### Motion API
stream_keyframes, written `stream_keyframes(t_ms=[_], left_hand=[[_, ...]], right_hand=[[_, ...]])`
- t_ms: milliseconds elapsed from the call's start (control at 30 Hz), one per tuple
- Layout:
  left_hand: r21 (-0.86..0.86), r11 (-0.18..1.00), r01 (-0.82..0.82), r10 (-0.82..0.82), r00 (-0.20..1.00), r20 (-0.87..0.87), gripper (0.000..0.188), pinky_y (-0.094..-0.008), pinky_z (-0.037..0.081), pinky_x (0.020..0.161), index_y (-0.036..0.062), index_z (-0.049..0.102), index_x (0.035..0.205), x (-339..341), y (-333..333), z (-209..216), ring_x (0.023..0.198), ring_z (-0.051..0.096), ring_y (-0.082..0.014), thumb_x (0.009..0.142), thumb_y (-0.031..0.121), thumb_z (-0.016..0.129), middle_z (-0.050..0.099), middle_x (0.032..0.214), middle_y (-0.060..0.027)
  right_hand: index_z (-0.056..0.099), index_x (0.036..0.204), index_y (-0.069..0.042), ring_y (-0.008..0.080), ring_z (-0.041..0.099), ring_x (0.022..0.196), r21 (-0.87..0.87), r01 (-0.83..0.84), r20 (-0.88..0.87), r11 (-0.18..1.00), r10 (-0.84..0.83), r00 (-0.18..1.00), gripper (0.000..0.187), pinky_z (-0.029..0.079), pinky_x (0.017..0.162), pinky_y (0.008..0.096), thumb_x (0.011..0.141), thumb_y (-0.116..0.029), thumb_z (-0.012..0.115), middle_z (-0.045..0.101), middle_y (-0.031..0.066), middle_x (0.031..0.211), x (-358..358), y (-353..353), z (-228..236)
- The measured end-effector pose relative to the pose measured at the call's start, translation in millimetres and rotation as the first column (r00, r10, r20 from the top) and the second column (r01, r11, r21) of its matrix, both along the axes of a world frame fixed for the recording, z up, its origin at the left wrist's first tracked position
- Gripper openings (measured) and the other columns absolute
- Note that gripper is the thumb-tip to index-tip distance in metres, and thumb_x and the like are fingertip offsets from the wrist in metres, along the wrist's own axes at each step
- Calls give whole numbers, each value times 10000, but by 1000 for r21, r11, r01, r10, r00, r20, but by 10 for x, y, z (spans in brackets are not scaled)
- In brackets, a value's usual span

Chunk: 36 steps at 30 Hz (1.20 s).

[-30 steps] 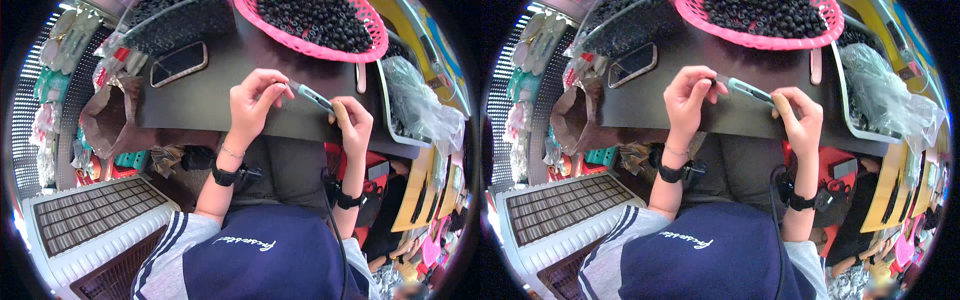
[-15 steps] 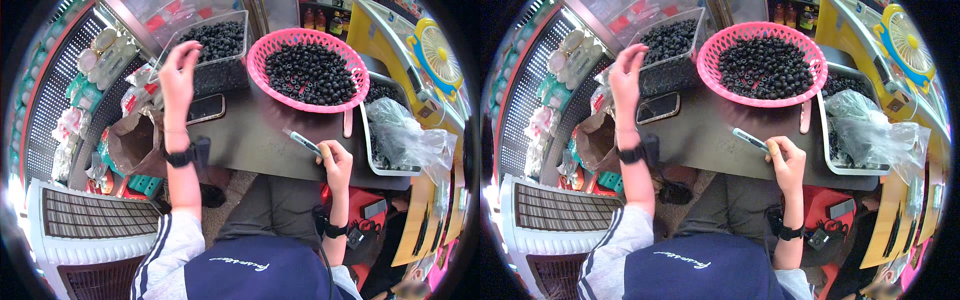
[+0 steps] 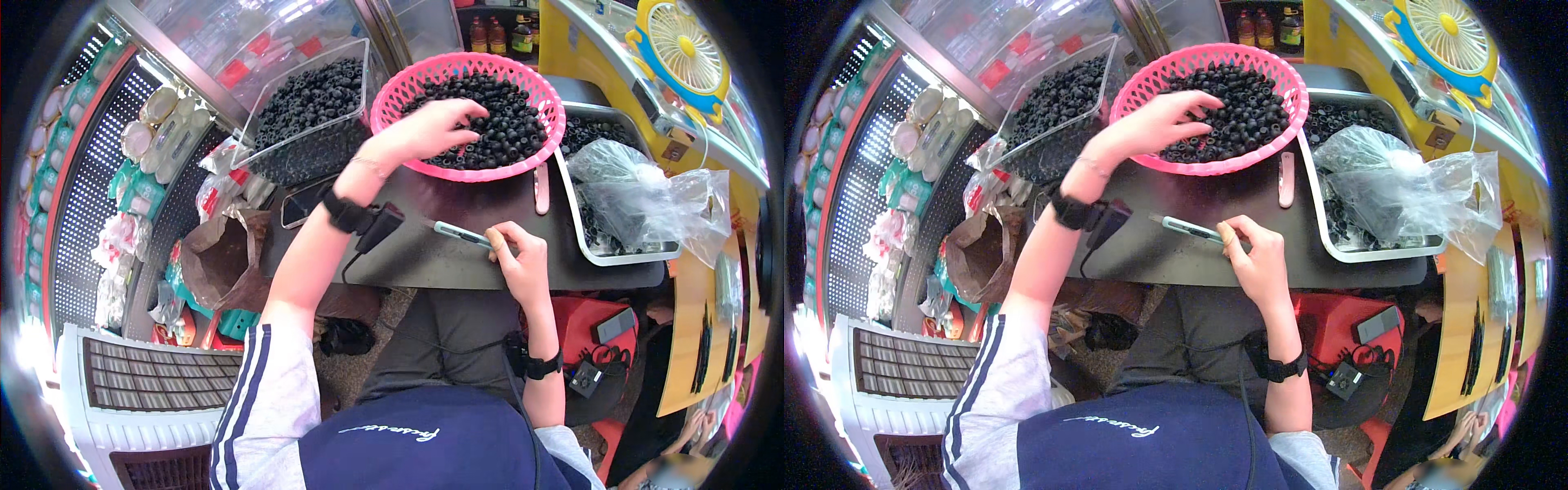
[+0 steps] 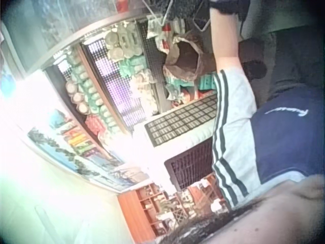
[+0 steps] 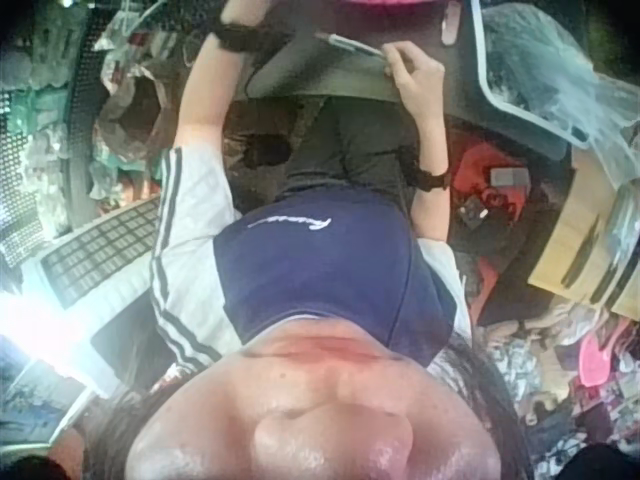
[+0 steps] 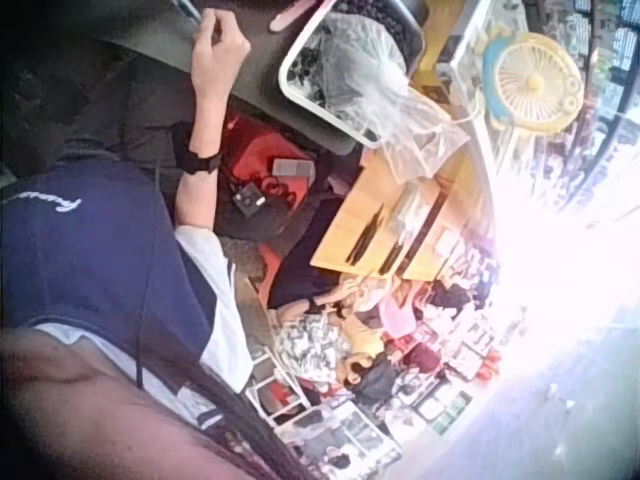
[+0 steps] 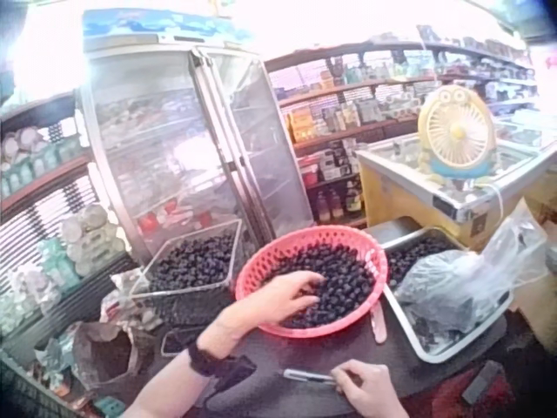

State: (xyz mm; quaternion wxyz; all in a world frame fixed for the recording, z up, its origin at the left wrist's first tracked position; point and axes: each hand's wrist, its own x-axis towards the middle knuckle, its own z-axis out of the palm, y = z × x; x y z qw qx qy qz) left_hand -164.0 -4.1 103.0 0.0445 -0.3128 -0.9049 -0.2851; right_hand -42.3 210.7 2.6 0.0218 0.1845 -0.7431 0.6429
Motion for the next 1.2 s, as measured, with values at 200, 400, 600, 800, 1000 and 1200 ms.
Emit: stream_keyframes(t_ms=[200,400,600,800,1000,1200], left_hand=[[-242,969,45,-78,989,-128,297,-362,513,830,-8,605,1070,-294,339,-302,914,641,-308,796,76,682,610,1086,-174],[-148,987,70,-72,997,-7,221,-374,521,772,-15,609,958,-321,325,-346,830,653,-305,775,74,694,656,908,-164],[-120,992,41,-49,997,-67,216,-375,515,743,-13,608,956,-246,288,-339,811,655,-299,790,99,690,663,850,-161],[149,987,-65,103,958,-267,225,-307,531,696,-10,624,1024,48,232,-96,778,652,-186,821,72,673,636,882,-125],[748,609,-265,247,959,138,245,-262,522,804,-35,597,1103,1017,26,-265,884,637,-135,866,7,642,622,1027,-68],[878,342,-336,240,934,264,298,-268,511,845,-35,583,1122,1440,-65,-930,931,600,-114,834,-64,652,595,1081,-74]], right_hand=[[649,878,21,141,626,571,23,12,9,1000,-13,1000,131,463,554,286,878,-105,615,629,100,628,-4,-8,-12],[651,880,21,186,635,573,57,47,-35,997,-45,998,118,465,563,307,866,-92,619,627,124,631,-17,-16,-58],[640,874,25,201,634,595,106,161,-68,981,-154,986,132,464,575,312,879,-106,623,627,134,652,-5,-68,-42],[639,870,27,169,618,589,114,176,-37,978,-173,984,162,459,574,301,897,-131,618,622,116,643,-18,-72,-42],[642,892,13,124,589,598,61,185,-49,981,-182,982,165,448,571,280,874,-151,657,631,87,669,-21,-58,-46],[616,902,2,108,568,623,125,140,-108,982,-126,986,172,441,590,270,841,-146,678,624,83,688,-46,-62,-53]])
